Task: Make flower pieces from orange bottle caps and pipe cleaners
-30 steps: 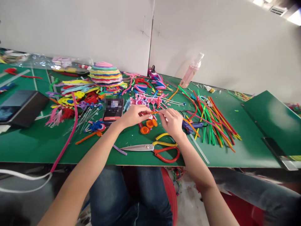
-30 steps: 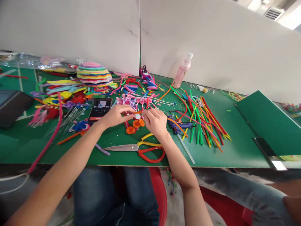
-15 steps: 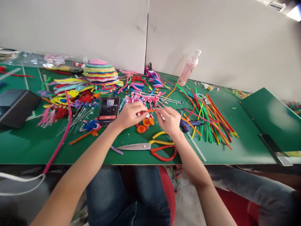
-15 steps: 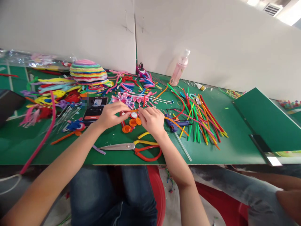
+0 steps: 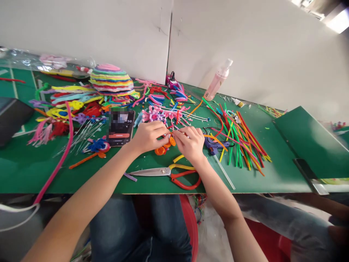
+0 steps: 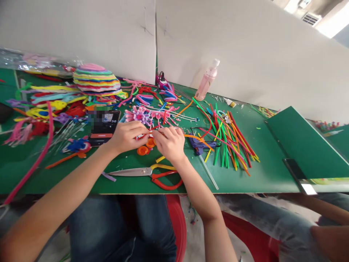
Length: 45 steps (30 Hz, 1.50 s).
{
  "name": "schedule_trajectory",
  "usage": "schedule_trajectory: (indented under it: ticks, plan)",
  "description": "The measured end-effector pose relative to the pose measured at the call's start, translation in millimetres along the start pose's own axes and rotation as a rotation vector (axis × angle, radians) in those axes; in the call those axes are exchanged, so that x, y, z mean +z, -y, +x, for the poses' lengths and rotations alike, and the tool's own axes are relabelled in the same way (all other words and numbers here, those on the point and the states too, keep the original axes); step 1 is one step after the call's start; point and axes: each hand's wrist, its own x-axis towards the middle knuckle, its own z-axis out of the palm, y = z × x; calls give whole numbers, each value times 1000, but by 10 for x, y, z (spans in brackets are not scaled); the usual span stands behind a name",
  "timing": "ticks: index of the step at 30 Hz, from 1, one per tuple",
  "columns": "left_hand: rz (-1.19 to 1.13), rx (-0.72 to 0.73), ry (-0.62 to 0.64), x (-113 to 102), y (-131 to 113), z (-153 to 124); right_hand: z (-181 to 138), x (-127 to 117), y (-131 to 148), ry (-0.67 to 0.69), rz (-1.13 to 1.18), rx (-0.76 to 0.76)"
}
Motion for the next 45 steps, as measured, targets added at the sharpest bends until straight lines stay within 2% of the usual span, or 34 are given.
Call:
schedule_trajectory:
  ticks: [6,10,13,19,21,24,26,30,35,41,45]
  plan:
    - [148,-27,-48,6,-66,5,-26,47,62,17,13,49]
    - [215,-121,-108,32,-136,-11,-42,99,115,6,28,21]
    - [168,-195,-158,76,-177,-21,-44,101,115,-7,42,17]
    - [-281,-196,-83,80,-207,16,-41,25,35,-85,58,84]
    - [-476,-272,-4,37,-212,44,-32,6,25,-83,108,110]
    - [-798,-387,178,-21,-202,83,-5,-2,30,-81,240,109]
    - [-913,-437,224,-37,-183,97,15,6,34,-96,324,95]
    - [-932,-492,181,-46,-124,99,36,40,5,-129,362,76]
    - [-962,-546,179,-62,-71,101,34,69,-35,-176,332,-23]
    - [-1068,-700,-97,95,-232,83,6,92,-39,-207,151,-15]
    - [-1149,-821,-161,169,-362,64,-10,100,-89,-245,39,-93]
